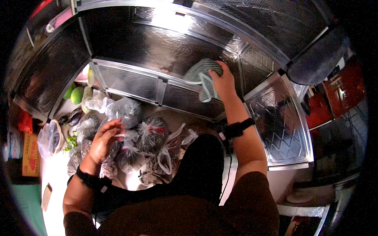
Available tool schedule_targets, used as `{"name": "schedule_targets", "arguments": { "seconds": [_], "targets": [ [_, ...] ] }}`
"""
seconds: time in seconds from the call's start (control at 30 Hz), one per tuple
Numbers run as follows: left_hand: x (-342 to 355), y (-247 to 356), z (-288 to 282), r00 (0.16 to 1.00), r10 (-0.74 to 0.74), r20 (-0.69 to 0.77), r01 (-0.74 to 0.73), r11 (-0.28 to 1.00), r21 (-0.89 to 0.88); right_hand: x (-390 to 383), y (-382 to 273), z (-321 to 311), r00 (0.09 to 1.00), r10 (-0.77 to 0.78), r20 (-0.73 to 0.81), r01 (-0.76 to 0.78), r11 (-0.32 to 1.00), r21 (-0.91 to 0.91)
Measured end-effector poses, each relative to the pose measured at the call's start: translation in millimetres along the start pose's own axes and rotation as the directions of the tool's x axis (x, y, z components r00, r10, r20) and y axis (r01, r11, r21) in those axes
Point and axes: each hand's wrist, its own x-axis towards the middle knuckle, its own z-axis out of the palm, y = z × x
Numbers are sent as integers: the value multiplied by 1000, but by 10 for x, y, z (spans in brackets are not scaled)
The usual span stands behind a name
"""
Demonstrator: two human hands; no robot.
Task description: The person organizes various bagged food items into a metal storage cabinet, placing individual bags onto the shelves and checking the contents of one bag.
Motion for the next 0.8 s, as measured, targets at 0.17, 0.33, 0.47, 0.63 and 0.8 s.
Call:
{"name": "schedule_targets", "arguments": {
  "seconds": [0.17,0.33,0.47,0.63,0.8],
  "targets": [
    [97,-26,24,997,-68,21,67,997,47,403,633,-722,984,-135,-115,-89,188,-978],
    [161,-87,68,989,-148,29,147,988,42,723,764,-874,970,168,-177,-215,245,-945],
    [217,-18,103,981,-193,4,192,980,44,1205,628,-1257,970,-55,-236,-228,128,-965],
    [346,18,115,972,-232,-46,233,973,8,1889,1049,-2514,932,-39,-361,-358,-264,-896],
    [454,-6,73,944,-329,-28,328,944,-33,2161,1192,-2639,874,250,-415,-417,-49,-908]
  ]
}}
